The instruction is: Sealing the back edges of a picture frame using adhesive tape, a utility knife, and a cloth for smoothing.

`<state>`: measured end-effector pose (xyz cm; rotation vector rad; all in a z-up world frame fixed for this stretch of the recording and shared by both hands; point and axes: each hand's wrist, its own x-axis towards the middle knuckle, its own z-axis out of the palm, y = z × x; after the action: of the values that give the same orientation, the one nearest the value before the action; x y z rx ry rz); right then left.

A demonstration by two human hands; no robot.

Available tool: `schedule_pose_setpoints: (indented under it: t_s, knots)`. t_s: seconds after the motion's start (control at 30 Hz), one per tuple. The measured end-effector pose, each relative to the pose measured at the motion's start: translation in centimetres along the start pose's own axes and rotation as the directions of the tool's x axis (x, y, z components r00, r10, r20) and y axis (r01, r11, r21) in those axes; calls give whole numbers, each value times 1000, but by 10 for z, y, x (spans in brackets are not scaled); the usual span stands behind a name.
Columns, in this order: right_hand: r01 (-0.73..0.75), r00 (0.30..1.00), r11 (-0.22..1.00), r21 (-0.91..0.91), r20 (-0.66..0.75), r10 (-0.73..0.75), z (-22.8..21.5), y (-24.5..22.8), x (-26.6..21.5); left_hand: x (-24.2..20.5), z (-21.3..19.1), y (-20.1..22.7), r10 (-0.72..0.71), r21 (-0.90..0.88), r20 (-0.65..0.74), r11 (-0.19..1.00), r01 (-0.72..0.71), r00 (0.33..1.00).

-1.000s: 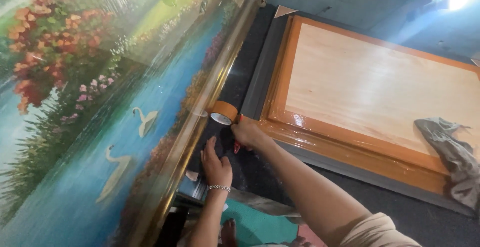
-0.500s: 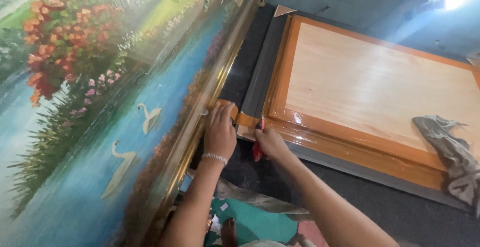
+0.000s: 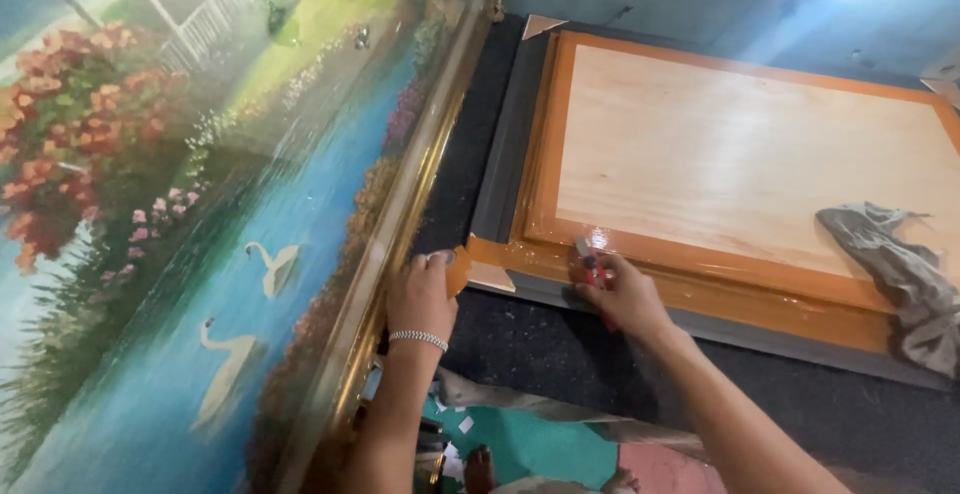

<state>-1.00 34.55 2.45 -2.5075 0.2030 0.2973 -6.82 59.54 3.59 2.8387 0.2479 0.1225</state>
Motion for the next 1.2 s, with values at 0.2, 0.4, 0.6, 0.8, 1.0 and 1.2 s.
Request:
schedule_pose_setpoints:
  t_s: [0.2,0.4,0.6,0.8,1.0,1.2]
  knots:
    - [111,970,951,-288,-177,-167,-57,48,44,-28,-39,41,-6,-241,9,970,8,1000]
    - [69,967,907,-414,-195,-163,-87,100,97,-23,-19,94,173,-338,14,928,-158,985]
    - [-23,939,973,-229,-339,-57,-113,184,97,-17,-6,171,355,-332,41,887,-322,934]
    - [-343,822,932,-113,-517,240,-199,281,37,-10,19,247,525,-326,46,812,-484,850]
    - [-480,772,864,-152,-542,333,-241,450,73,-7,33,322,556,-362,93,792,-492,826]
    - [-4,809,994,106,-585,65,-291,319,90,-7,68,384,612,-347,41,750,-563,790]
